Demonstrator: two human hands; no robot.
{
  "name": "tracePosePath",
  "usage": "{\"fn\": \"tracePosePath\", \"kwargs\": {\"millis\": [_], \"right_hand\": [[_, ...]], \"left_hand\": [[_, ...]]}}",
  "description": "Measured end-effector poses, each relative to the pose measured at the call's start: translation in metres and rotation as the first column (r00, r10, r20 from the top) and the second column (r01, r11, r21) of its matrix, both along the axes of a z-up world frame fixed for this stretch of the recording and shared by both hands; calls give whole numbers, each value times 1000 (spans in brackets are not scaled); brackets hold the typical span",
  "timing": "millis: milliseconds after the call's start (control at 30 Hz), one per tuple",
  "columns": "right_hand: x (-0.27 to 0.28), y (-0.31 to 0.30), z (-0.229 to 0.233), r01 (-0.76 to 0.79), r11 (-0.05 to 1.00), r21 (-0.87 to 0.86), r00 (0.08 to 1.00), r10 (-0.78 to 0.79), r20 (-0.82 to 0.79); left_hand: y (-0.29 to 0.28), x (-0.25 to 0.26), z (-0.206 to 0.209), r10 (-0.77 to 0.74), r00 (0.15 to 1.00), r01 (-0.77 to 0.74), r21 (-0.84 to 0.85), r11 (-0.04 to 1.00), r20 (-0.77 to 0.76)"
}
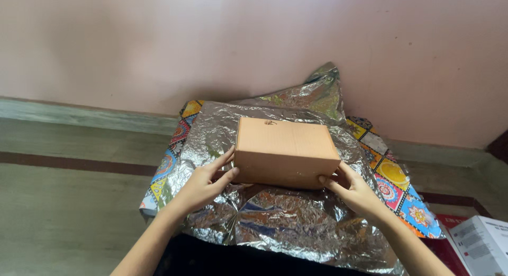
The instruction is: The person wraps a small cardboard box with green metallic wrapping paper. They unfold the paper, place the box on it, fold the paper around the box, and secure the edges with tape.
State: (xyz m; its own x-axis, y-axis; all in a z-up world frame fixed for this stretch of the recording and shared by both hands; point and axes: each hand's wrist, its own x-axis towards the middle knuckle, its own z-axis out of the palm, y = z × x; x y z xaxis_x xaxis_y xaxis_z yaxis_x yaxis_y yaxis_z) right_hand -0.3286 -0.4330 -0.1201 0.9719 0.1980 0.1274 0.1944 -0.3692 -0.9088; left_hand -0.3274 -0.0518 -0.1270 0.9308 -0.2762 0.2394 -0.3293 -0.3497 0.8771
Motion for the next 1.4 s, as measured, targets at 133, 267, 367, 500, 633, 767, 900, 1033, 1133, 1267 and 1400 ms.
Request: {"fn": "tracePosePath", "kwargs": {"millis": [133,267,367,500,633,767,900,1033,1133,1267,1400], "right_hand": [[-16,-2,-9,7,1000,-16,998,-6,68],[-33,-1,-12,32,999,-29,999,-31,40],[-40,1,-10,76,916,-393,995,-44,90],[-43,11,-14,129,750,-649,978,11,207],[-31,8,-10,109,767,-633,993,-61,97],[-12,-5,-13,63,754,-654,992,26,125],[6,-24,-27,59,722,-690,994,24,109],[30,-37,-38,189,703,-686,895,165,415],[40,-41,-42,231,677,-699,813,261,521],[56,-49,-34,190,602,-776,982,-120,147],[89,-64,-30,491,318,-811,858,-337,387]], "left_hand": [[3,-11,2,-93,996,91,89,992,11],[3,-22,-4,-143,984,132,102,986,109],[3,-23,-15,-97,993,78,238,968,69],[6,-19,-32,-57,931,-206,645,736,362],[8,-14,-39,-43,936,-208,646,734,350],[14,-6,-27,-30,954,-169,619,767,297],[21,8,-17,23,989,-114,646,754,148],[30,38,-16,93,929,-312,622,718,359],[40,66,-22,120,882,-421,651,631,455],[49,86,-31,216,924,-378,680,628,314],[57,108,-24,448,847,-523,605,600,287]]}}
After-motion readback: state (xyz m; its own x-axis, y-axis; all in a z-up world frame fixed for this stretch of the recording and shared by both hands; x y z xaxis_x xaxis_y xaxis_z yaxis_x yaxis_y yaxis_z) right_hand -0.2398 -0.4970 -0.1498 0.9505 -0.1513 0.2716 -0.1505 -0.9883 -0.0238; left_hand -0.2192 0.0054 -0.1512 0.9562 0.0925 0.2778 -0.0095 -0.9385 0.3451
